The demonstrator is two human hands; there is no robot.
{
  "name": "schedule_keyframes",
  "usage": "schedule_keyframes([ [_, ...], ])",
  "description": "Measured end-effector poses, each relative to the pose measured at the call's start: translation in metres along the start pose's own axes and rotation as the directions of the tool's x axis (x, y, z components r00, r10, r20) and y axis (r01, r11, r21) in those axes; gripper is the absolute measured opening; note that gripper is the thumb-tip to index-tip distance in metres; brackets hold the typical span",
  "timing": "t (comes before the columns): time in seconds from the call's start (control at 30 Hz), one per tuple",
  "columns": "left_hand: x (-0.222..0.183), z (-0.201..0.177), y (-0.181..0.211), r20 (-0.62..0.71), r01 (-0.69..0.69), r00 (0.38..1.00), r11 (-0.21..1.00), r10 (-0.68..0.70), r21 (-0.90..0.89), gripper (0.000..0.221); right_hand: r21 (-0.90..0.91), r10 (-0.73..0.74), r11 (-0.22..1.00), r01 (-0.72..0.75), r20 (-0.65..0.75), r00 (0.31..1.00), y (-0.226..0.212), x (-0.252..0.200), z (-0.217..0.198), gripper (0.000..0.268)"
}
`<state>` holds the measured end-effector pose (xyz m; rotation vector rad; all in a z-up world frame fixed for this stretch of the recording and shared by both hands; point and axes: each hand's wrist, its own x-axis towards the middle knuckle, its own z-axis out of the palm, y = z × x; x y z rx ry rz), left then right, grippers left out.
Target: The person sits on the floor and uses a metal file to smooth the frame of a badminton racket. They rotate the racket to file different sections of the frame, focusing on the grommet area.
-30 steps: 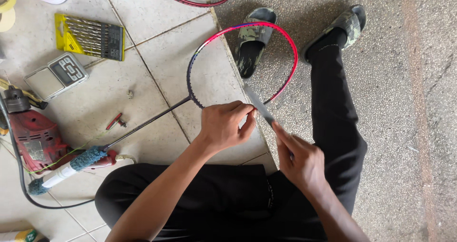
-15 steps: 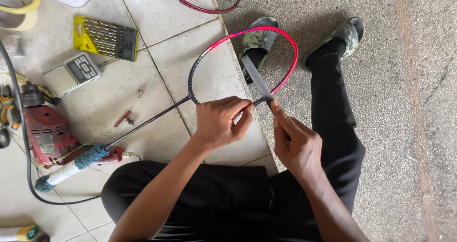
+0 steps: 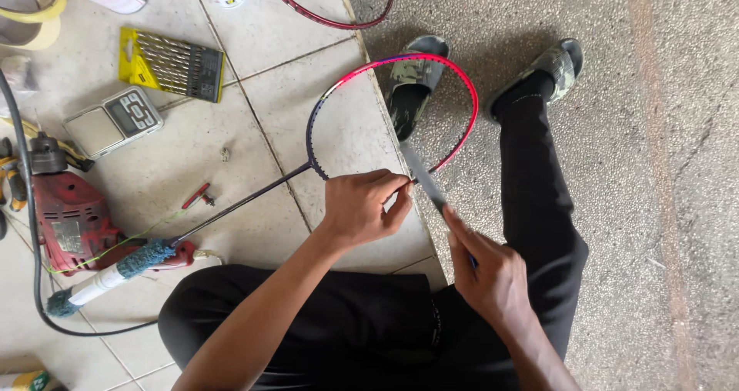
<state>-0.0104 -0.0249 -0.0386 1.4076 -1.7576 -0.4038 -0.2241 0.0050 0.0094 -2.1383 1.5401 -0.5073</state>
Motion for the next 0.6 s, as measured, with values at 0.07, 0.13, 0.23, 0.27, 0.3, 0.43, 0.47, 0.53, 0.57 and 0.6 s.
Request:
schedule_keyframes([
  [0.07, -0.003, 0.006, -0.002, 0.007, -0.002, 1.0, 1.0, 0.001, 0.013, 0.008, 0.011, 0.126, 0.992, -0.127, 0.06, 0.99, 0.001, -0.012, -0.003, 0.039],
  [0.13, -0.003, 0.008, -0.002, -0.003, 0.011, 1.0, 1.0, -0.01, 0.011, 0.009, -0.003, 0.08, 0.997, -0.08, 0.047, 0.996, 0.008, 0.003, 0.002, 0.038],
  [0.23, -0.003, 0.009, 0.001, 0.006, 0.024, 1.0, 1.0, -0.024, -0.004, 0.01, -0.016, 0.043, 0.999, -0.042, 0.015, 0.999, 0.014, 0.013, 0.01, 0.037],
  [0.27, -0.002, 0.008, 0.001, 0.01, 0.033, 0.999, 0.999, -0.033, -0.013, 0.011, -0.019, 0.034, 0.999, -0.034, 0.002, 0.999, 0.016, 0.017, 0.013, 0.038],
  [0.3, -0.001, 0.009, 0.001, 0.012, 0.034, 0.999, 0.999, -0.034, -0.012, 0.011, -0.017, 0.035, 0.999, -0.035, 0.004, 0.999, 0.013, 0.011, 0.008, 0.038],
  [0.43, -0.002, 0.009, -0.001, 0.011, 0.014, 1.0, 1.0, -0.014, 0.017, 0.01, 0.013, 0.115, 0.993, -0.117, 0.073, 0.991, 0.012, -0.01, 0.001, 0.038],
  [0.47, -0.003, 0.01, 0.0, 0.011, 0.008, 1.0, 1.0, -0.008, 0.02, 0.011, 0.002, 0.134, 0.991, -0.134, 0.087, 0.987, 0.016, -0.015, 0.001, 0.039],
  [0.53, -0.003, 0.01, -0.002, 0.012, 0.005, 1.0, 0.999, -0.006, 0.033, 0.01, -0.017, 0.085, 0.996, -0.084, 0.062, 0.994, 0.018, 0.004, 0.008, 0.039],
  [0.57, -0.002, 0.011, -0.004, 0.009, -0.007, 1.0, 0.999, 0.006, 0.047, 0.01, -0.039, 0.033, 0.999, -0.032, 0.029, 0.999, 0.019, 0.013, 0.01, 0.039],
  [0.6, -0.003, 0.013, -0.002, 0.014, -0.013, 1.0, 0.999, 0.012, 0.041, 0.01, -0.041, 0.04, 0.998, -0.039, 0.023, 0.999, 0.018, 0.012, 0.01, 0.039],
])
